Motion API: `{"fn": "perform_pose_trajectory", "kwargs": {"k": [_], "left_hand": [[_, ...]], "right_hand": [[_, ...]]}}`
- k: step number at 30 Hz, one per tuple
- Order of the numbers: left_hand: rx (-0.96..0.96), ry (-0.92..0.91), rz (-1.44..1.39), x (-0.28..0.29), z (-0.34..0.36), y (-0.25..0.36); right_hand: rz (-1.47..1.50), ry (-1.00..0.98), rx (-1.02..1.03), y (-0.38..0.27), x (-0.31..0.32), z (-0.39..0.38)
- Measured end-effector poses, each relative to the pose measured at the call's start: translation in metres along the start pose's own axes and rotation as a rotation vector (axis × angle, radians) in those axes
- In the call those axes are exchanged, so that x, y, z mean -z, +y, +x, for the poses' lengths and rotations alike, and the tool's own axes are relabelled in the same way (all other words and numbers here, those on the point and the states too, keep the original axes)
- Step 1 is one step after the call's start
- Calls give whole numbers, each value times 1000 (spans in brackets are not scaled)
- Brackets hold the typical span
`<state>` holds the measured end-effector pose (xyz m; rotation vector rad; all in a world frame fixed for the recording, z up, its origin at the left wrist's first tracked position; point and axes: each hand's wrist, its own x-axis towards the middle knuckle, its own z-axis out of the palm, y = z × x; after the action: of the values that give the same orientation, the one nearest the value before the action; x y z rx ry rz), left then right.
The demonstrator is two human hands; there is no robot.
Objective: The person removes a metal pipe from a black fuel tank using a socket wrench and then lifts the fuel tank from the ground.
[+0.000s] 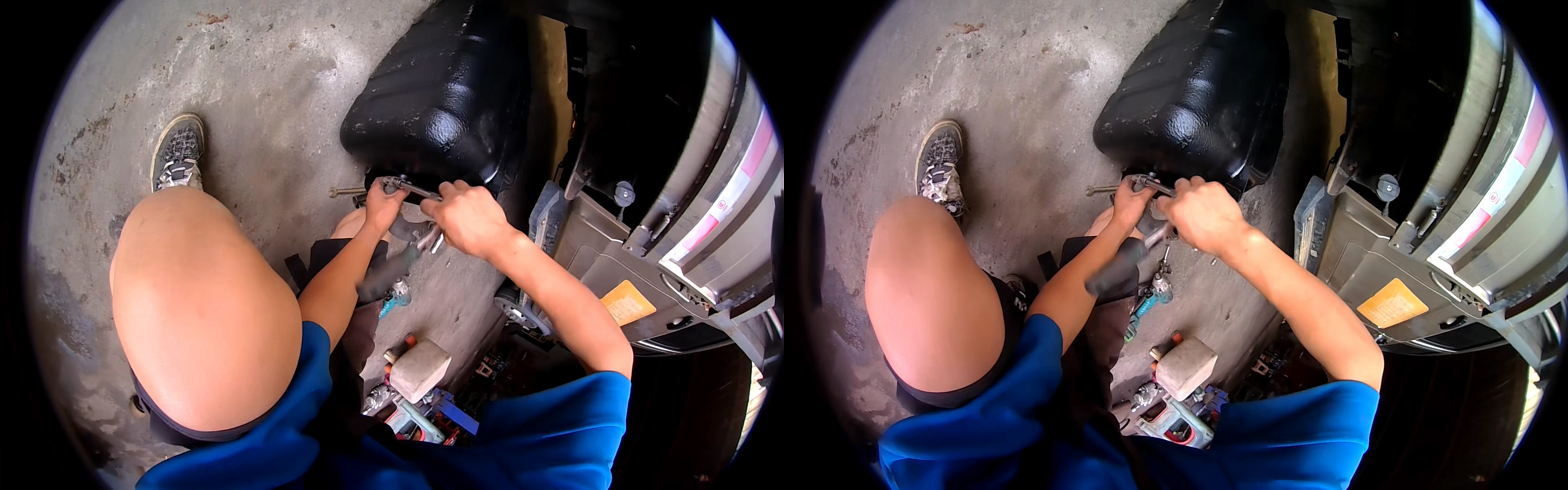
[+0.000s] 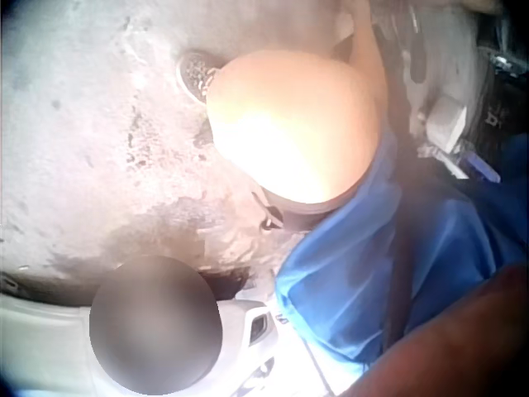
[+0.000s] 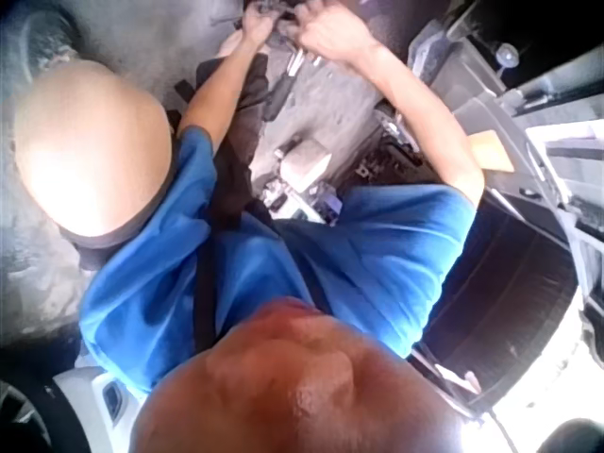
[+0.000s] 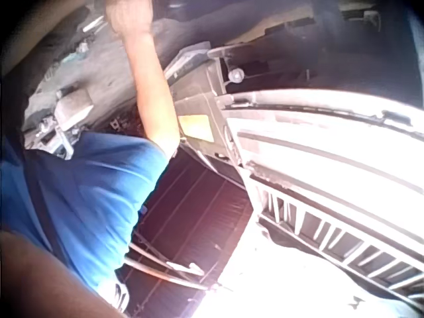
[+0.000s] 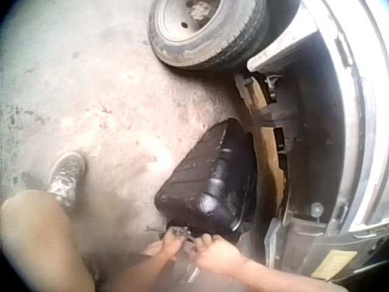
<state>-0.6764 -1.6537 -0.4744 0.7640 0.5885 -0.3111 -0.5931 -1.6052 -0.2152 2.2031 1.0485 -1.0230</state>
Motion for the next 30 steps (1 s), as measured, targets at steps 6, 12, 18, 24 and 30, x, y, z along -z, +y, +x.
{"fn": "perform_pose_trajectory", "kwargs": {"k": [6, 12, 18, 24, 30], "left_hand": [[105, -36, -28, -4, -8, 14], [139, -54, -91, 1, -10, -5], [195, -135, -263, -4, 1, -5], [232, -163, -168, -1, -5, 7], [360, -199, -251, 9, 0, 3]], "right_hand": [[356, 166, -389, 8, -11, 2], [597, 29, -558, 5, 7, 15], [-464, -86, 426, -2, -3, -1], [1206, 301, -1064, 29, -42, 6], [78, 143, -27, 8, -25, -10]]}}
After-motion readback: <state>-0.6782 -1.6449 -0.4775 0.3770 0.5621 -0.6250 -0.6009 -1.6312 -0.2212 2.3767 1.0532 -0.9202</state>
